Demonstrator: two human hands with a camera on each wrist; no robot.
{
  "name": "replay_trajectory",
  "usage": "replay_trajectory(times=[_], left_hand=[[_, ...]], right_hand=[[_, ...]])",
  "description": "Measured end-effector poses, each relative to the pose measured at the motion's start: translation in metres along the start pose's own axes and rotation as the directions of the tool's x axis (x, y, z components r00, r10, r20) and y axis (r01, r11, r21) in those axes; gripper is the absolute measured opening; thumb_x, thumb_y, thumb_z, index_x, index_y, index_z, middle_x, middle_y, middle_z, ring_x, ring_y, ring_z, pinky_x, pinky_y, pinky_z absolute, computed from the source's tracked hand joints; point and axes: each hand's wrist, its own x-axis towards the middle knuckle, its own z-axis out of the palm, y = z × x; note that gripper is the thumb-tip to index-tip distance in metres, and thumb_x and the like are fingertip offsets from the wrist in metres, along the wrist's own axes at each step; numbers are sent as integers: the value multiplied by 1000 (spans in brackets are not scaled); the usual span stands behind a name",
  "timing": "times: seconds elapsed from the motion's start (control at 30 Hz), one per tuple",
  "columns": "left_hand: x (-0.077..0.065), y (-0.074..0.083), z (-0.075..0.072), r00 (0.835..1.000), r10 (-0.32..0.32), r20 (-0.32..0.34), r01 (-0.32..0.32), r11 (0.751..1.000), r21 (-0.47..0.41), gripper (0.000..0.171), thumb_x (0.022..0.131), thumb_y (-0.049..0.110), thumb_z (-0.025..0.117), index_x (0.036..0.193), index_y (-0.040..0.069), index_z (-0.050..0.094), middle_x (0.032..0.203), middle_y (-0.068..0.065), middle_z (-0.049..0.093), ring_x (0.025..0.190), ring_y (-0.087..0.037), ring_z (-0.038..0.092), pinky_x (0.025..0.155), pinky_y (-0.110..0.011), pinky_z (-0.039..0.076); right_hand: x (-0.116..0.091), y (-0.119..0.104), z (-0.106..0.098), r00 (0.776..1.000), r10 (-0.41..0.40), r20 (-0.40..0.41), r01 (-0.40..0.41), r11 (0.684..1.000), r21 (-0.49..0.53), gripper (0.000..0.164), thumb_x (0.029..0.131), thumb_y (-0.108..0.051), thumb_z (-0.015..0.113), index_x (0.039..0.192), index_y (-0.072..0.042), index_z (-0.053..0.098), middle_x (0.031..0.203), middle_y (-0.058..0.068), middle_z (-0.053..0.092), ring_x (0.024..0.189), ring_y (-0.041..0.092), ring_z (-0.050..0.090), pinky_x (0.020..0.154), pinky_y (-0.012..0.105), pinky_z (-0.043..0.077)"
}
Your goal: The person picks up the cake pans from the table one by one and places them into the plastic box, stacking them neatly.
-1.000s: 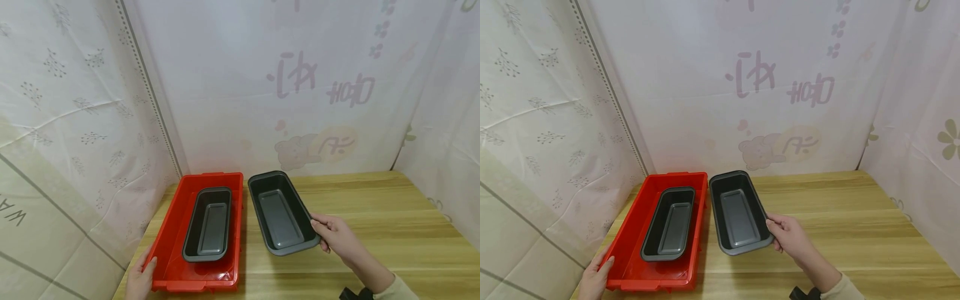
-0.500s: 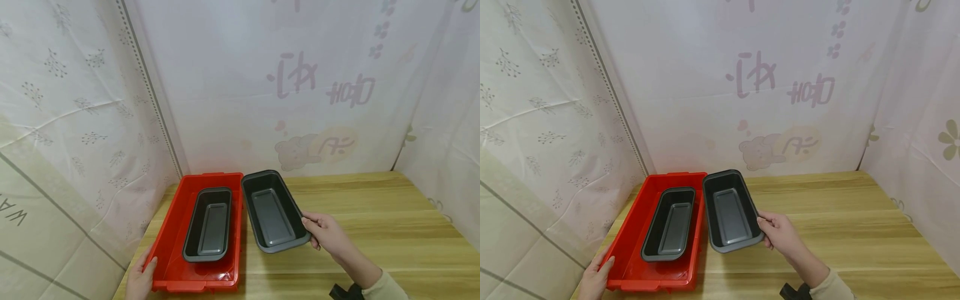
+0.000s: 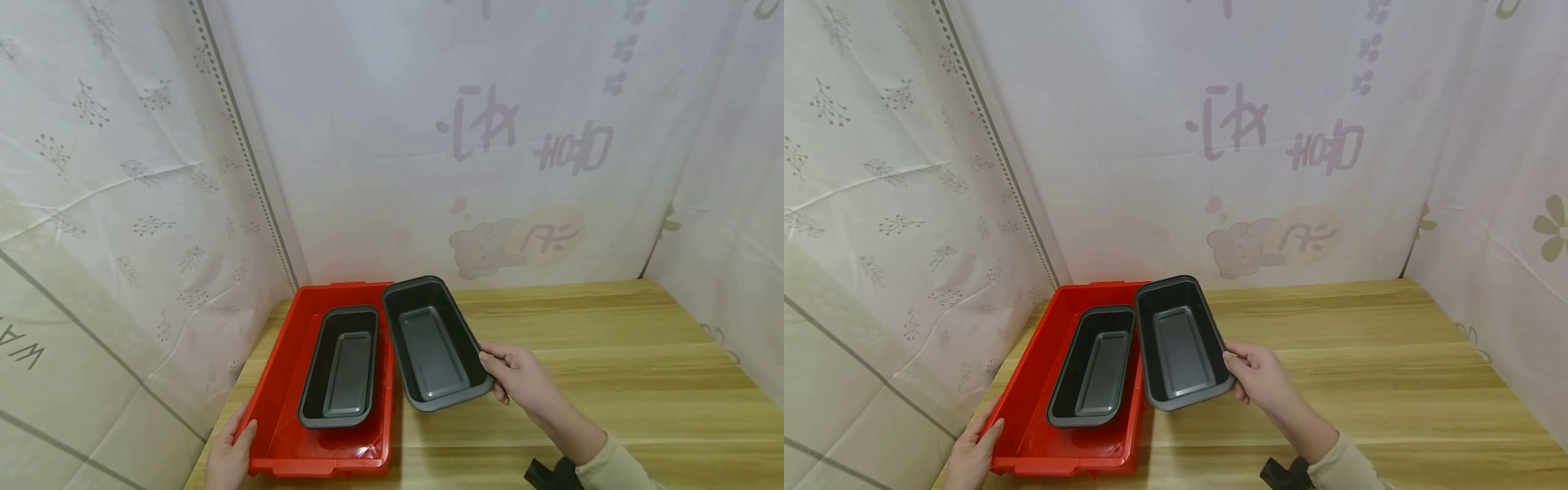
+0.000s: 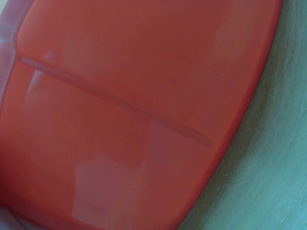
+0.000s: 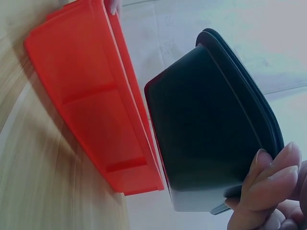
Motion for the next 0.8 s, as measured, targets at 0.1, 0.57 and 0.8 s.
replay_trajectory(times=[0.1,0.57,0.8], left_hand=[[0,0,0,1000,-9,-4,9,1000,-4,55,104,12,46,150,-7,24,142,-30,37,87,6,57,75,-30,55],[0,1,0,999,-36,3,36,999,9,53,104,11,43,152,-4,23,146,-32,30,86,8,54,75,-29,54],[1,1,-1,999,-42,-16,42,999,12,54,104,12,46,151,-3,26,137,-7,49,88,10,53,75,-25,53]], right_hand=[[3,0,4,1000,0,-3,0,1000,-7,54,102,-18,52,144,12,36,78,9,58,48,9,45,44,24,42],[13,0,20,1000,-6,9,6,1000,1,50,102,-15,51,143,12,38,70,5,58,47,9,45,43,22,42],[19,2,28,999,-40,34,38,999,34,48,102,-14,51,142,11,41,70,6,59,46,9,44,42,23,41]])
